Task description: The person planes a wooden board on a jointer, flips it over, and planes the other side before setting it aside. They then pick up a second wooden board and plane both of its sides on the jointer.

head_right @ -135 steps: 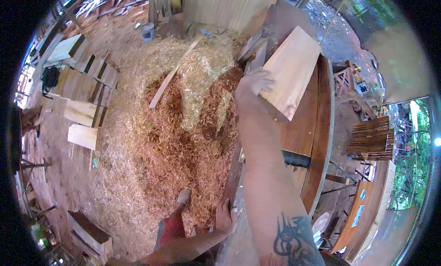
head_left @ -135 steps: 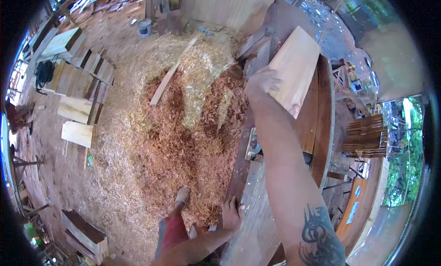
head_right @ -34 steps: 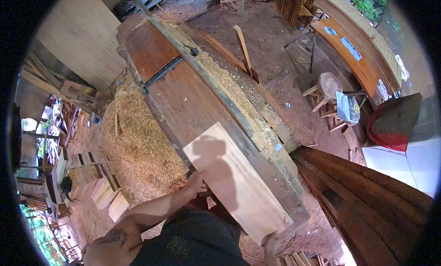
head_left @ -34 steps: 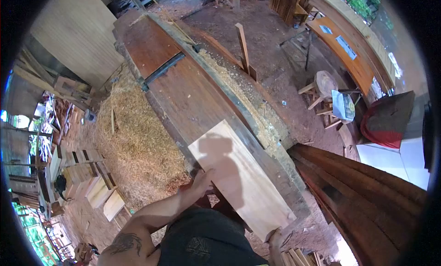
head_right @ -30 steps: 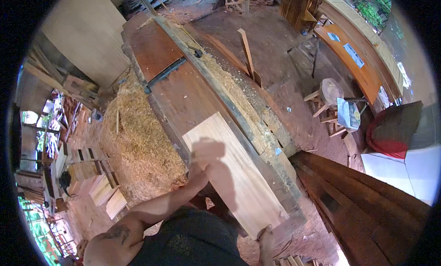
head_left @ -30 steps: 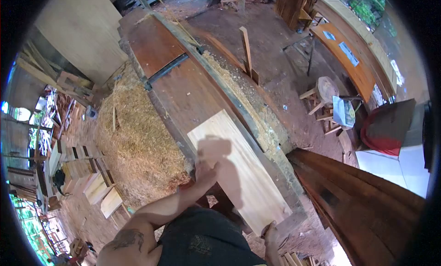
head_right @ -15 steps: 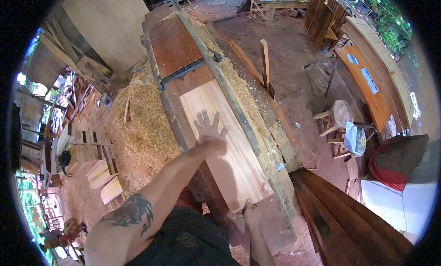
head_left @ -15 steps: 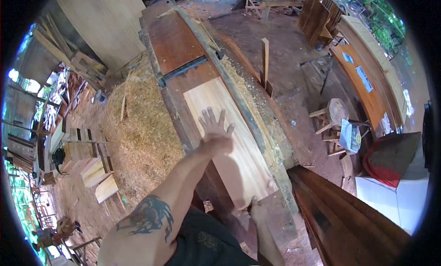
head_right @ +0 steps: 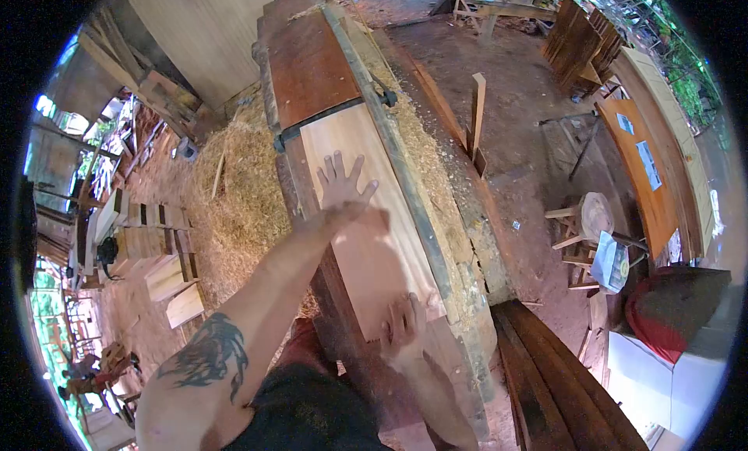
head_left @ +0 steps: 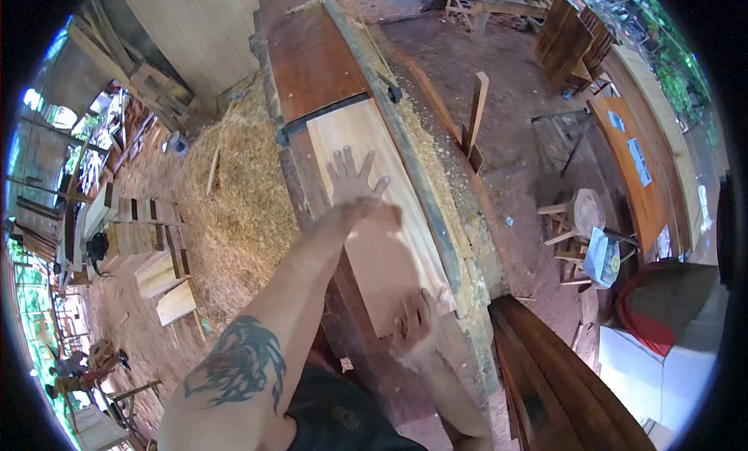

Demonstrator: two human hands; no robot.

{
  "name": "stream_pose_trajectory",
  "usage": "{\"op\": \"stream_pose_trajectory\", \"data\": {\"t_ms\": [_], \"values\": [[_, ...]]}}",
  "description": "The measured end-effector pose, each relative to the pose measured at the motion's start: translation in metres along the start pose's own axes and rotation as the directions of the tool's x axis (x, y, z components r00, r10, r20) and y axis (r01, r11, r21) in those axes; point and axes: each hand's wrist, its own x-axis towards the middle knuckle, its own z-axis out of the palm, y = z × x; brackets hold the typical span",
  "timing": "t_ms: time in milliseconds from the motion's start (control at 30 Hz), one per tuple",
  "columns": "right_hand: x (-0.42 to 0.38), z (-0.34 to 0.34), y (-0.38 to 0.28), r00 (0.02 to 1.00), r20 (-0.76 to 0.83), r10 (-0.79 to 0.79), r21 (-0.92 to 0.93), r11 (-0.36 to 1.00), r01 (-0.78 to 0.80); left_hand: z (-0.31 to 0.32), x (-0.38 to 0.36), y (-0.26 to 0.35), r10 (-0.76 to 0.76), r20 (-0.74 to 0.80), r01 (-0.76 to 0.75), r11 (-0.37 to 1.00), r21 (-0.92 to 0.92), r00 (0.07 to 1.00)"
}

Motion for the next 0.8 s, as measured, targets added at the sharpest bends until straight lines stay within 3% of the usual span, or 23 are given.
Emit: {"op": "stream_pose_trajectory", "data": {"t_ms": [333,700,800], "values": [[0.078,0.051,0.012,0.995,0.072,-0.075,-0.214,0.973,0.089,-0.008,0.056,-0.028,-0.022,0.022,0.022,0.999,-0.046,1.0],[0.136,0.08,0.022,0.989,0.121,-0.08,-0.204,0.973,0.104,0.003,0.108,-0.058,0.015,-0.131,-0.021,0.999,-0.044,0.991],[0.155,0.081,0.015,0.988,0.137,-0.071,-0.191,0.977,0.097,0.001,0.124,-0.066,0.005,-0.071,-0.008,0.999,-0.045,0.997]]}}
